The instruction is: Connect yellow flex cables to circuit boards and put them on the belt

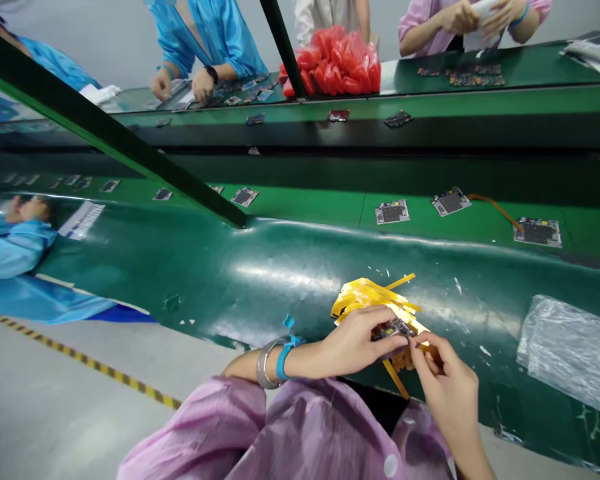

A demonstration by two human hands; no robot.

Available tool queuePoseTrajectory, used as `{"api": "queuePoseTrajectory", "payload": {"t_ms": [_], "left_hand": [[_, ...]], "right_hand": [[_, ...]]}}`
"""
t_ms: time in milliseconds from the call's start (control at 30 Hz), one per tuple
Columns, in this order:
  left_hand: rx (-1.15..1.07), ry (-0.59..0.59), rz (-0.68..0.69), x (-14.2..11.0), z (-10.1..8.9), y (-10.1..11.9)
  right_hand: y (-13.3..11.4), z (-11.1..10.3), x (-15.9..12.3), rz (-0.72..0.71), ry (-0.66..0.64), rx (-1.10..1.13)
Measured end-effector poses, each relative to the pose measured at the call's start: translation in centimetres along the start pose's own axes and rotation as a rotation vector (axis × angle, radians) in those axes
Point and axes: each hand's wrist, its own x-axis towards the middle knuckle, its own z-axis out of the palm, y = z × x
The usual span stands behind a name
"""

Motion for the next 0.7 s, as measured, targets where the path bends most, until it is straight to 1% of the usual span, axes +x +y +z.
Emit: {"api": "queuePoseTrajectory", "payload": {"t_ms": [67, 133, 233, 300, 400, 467, 567, 700], "left_hand": [[-0.071, -0.019, -0.043, 0.4, 0.0, -0.5], [-0.19, -0.033, -0.071, 0.9, -0.1, -0.8], [-0.391, -0.091, -0.112, 1.3, -0.6, -0.8], [-0.467, -0.182, -0.139, 1.2, -1.1, -0.3], [-0.471, -0.325, -0.149, 0.6, -2.2, 0.5], [-0.442, -0.374, -0.124, 0.1, -2.8, 0.8], [-0.396, -0.383, -0.106, -0.4, -3.4, 0.8], [-0.346, -0.352, -0.133, -0.8, -3.6, 0.4]], "right_hand": [[0.1, -0.7, -0.1, 0.038, 0.005, 0.059], [0.0, -1.5, -0.2, 0.13, -0.004, 0.214], [-0.7, -2.6, -0.7, 0.302, -0.095, 0.468], [-1.7, -3.2, -1.1, 0.388, -0.175, 0.538], [-3.5, -3.4, -1.4, 0.464, -0.286, 0.528], [-4.5, -3.3, -1.5, 0.483, -0.297, 0.489], [-5.3, -3.0, -1.5, 0.47, -0.267, 0.429], [-5.8, -2.7, -1.3, 0.429, -0.268, 0.361]]}}
